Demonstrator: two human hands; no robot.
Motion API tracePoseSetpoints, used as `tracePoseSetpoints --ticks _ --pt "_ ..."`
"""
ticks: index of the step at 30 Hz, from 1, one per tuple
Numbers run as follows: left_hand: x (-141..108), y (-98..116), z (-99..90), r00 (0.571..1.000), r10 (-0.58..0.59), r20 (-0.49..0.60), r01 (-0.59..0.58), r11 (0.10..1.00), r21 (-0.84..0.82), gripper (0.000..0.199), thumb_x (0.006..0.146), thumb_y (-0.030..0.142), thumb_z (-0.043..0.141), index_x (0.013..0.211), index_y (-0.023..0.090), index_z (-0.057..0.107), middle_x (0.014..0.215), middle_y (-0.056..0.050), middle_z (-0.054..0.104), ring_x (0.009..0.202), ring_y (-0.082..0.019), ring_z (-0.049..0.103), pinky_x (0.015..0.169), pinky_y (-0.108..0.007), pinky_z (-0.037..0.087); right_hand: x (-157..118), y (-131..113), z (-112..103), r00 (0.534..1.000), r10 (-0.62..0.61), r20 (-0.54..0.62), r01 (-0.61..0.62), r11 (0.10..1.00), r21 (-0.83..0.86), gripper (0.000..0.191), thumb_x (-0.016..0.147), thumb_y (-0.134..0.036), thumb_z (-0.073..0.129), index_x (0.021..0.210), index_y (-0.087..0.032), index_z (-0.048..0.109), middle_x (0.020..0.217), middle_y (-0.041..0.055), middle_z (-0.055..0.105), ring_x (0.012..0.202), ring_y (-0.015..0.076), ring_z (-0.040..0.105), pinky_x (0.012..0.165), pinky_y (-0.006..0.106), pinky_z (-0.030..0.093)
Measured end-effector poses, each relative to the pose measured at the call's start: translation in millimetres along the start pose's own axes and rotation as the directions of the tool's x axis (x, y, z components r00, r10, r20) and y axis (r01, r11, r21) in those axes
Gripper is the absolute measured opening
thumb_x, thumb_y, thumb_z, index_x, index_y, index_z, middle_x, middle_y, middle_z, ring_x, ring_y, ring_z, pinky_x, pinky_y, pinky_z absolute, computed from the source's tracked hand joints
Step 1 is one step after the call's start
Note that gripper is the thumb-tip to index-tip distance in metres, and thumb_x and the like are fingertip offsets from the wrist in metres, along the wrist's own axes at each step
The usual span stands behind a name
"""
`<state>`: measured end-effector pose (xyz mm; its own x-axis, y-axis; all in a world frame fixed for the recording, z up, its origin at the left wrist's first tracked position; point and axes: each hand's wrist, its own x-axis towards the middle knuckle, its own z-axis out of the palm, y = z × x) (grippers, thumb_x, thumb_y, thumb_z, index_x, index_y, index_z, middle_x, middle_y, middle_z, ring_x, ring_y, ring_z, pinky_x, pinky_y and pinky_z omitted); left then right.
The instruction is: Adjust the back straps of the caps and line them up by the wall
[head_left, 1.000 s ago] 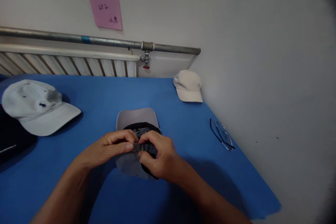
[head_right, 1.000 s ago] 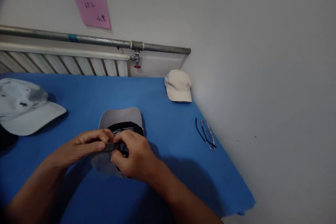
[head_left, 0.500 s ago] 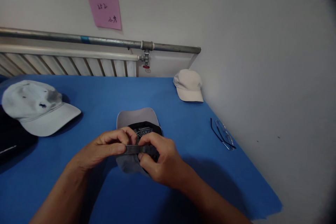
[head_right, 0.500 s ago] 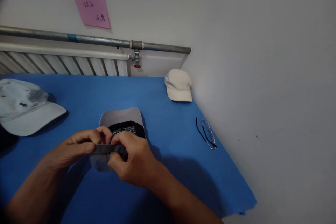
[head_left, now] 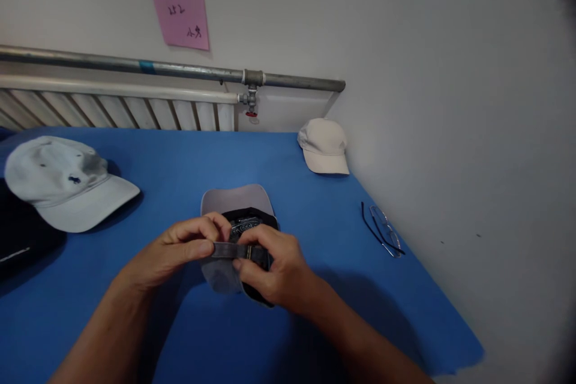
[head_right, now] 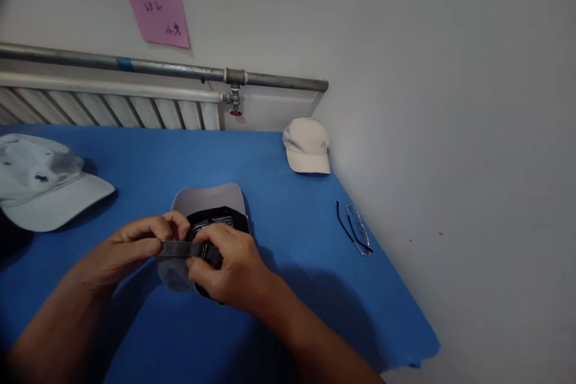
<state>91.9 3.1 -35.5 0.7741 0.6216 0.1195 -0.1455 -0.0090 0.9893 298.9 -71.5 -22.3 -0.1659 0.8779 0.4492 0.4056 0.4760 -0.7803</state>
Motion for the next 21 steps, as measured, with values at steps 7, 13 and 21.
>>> tracePoseSetpoints --ticks 7,13,21 --pt "3.0 2.2 2.6 0.999 -0.022 0.038 0.022 1.0 0.001 0.019 0.09 0.036 0.059 0.081 0.02 0.062 0.098 -0.001 0.05 0.09 -0.014 0.048 0.078 -0.024 0.039 0.6 -3.6 -2.9 1.0 0.019 0.002 -0.019 0.995 0.095 0.024 0.074 -0.018 0.069 0.097 -0.02 0.063 0.089 0.002 0.066 0.079 0.0146 0.06 0.074 0.028 0.048" --pt "5.2 3.7 7.3 0.997 -0.057 0.05 0.056 0.998 0.013 0.015 0.09 0.034 0.059 0.083 0.022 0.064 0.101 -0.001 0.051 0.092 -0.014 0.051 0.081 -0.026 0.041 1.7 -10.1 -2.3 0.994 0.099 0.05 -0.107 0.973 0.204 0.021 0.077 -0.021 0.067 0.098 -0.023 0.065 0.09 0.0013 0.067 0.085 0.0163 0.06 0.082 0.033 0.047" --pt "8.1 13.0 10.8 0.971 -0.239 0.028 0.233 0.963 0.133 0.025 0.085 0.036 0.065 0.108 0.026 0.062 0.09 0.001 0.057 0.077 -0.011 0.05 0.064 -0.02 0.041 8.4 3.8 -11.0 0.924 0.355 0.142 -0.357 0.669 0.651 0.015 0.076 -0.025 0.069 0.089 -0.024 0.063 0.081 -0.0033 0.066 0.075 0.0107 0.062 0.071 0.025 0.048"
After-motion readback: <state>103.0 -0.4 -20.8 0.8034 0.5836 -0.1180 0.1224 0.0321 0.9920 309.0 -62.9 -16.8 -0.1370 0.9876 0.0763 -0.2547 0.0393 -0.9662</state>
